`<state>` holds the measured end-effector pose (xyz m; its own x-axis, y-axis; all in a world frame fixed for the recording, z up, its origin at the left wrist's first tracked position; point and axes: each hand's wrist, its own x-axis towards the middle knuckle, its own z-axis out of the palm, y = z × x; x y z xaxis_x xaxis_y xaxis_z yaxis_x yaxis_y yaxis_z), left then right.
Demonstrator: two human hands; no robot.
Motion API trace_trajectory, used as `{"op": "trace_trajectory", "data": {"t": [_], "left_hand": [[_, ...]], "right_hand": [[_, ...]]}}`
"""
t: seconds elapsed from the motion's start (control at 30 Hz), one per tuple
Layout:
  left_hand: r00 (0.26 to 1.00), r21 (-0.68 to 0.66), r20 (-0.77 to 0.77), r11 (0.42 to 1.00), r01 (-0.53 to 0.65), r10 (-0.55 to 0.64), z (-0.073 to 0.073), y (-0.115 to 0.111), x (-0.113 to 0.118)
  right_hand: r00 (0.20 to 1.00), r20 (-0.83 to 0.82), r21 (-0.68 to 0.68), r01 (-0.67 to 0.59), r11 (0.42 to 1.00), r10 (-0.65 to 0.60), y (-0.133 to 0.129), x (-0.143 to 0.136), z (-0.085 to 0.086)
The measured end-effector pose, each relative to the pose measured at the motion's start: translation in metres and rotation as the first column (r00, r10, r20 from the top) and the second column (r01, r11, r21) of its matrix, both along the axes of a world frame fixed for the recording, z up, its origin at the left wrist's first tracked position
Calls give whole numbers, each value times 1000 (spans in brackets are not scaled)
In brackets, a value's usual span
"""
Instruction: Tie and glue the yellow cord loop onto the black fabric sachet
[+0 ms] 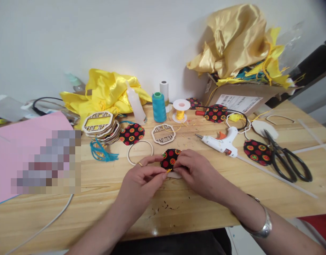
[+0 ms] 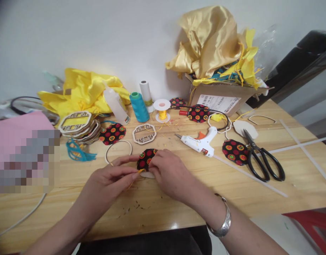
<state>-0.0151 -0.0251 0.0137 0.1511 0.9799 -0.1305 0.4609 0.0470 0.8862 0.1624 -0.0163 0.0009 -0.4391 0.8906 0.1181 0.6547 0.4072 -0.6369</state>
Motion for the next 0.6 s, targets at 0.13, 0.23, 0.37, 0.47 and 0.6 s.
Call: {"op": "trace_trajectory", "data": {"t": [0.13, 0.23, 0.37, 0.47, 0.6], "left_hand": [[997, 56, -81, 998, 11, -6, 0, -10, 0], [977, 94, -204, 992, 88, -68, -4, -16, 2], [913, 226, -397, 955, 191, -89, -9, -19, 4], [853, 253, -511, 931, 264, -103, -11, -21, 6], [801, 260, -592, 920, 294, -89, -12, -22, 10]], "right_hand": [[1000, -14, -10, 3, 1000, -3, 0, 0, -2], [1000, -23, -5, 4, 1000, -4, 1, 0, -3], [1000, -17, -3, 0, 1000, 0, 1, 0, -2], [1000, -9, -13, -2, 1000, 1, 2, 0, -2], [1000, -2, -21, -3, 1000, 3, 2, 0, -2]]}}
